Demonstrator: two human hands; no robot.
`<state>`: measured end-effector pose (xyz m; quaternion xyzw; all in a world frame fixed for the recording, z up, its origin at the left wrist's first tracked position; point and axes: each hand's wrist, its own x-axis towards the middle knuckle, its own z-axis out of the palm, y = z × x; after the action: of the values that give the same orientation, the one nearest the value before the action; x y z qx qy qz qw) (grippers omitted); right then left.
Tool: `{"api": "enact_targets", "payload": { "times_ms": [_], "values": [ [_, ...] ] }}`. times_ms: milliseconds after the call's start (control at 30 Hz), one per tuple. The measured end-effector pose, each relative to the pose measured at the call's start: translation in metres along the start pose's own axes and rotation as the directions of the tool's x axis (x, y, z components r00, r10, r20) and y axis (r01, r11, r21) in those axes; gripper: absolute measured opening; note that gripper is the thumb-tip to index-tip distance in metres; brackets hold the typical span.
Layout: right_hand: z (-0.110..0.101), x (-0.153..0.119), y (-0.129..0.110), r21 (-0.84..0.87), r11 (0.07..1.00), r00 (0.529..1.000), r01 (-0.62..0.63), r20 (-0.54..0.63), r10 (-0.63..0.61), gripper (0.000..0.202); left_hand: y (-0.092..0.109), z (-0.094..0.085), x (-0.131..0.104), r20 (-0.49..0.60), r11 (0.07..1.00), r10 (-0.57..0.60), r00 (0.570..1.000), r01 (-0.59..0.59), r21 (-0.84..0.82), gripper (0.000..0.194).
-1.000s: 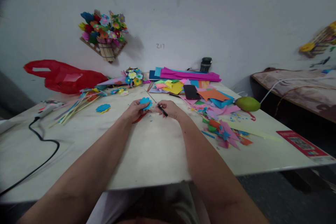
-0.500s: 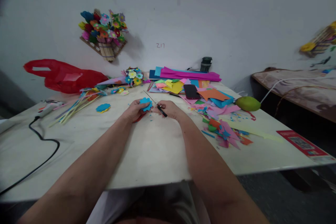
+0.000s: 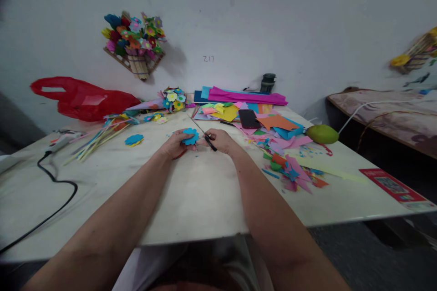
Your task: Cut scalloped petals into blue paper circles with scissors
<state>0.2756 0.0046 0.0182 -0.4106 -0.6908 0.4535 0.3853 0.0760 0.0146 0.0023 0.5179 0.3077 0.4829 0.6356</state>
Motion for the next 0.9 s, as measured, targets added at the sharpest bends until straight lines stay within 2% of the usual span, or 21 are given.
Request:
{"api": "enact_targets", "payload": {
  "times_ms": [100, 333, 567, 700, 900],
  "values": [
    [-0.001, 0.003, 0.001, 0.054, 0.998, 0.996, 0.025, -0.085, -0.020, 0.043, -0.001, 0.000, 0.000, 0.025, 0.999, -0.008, 1.000, 0.007, 0.034, 0.030],
    [0.002, 0.004, -0.002, 0.215, 0.972, 0.983, 0.092, -0.173, -0.055, 0.047, 0.001, 0.006, -0.003, 0.075, 0.990, -0.035, 0.997, 0.025, 0.139, 0.030],
    [0.010, 0.002, -0.010, 0.270, 0.960, 0.984, 0.081, -0.178, -0.033, 0.037, 0.000, 0.012, -0.003, 0.143, 0.973, -0.090, 0.986, 0.057, 0.223, 0.025],
    [0.011, 0.002, -0.010, 0.234, 0.970, 0.983, 0.061, -0.181, -0.018, 0.034, 0.000, 0.013, -0.003, 0.119, 0.970, -0.096, 0.988, 0.066, 0.233, 0.028],
    [0.010, 0.002, -0.009, 0.221, 0.975, 0.974, 0.033, -0.225, 0.018, 0.036, -0.001, 0.008, -0.001, 0.005, 0.984, -0.032, 0.999, 0.031, 0.174, 0.030]
  ]
}}
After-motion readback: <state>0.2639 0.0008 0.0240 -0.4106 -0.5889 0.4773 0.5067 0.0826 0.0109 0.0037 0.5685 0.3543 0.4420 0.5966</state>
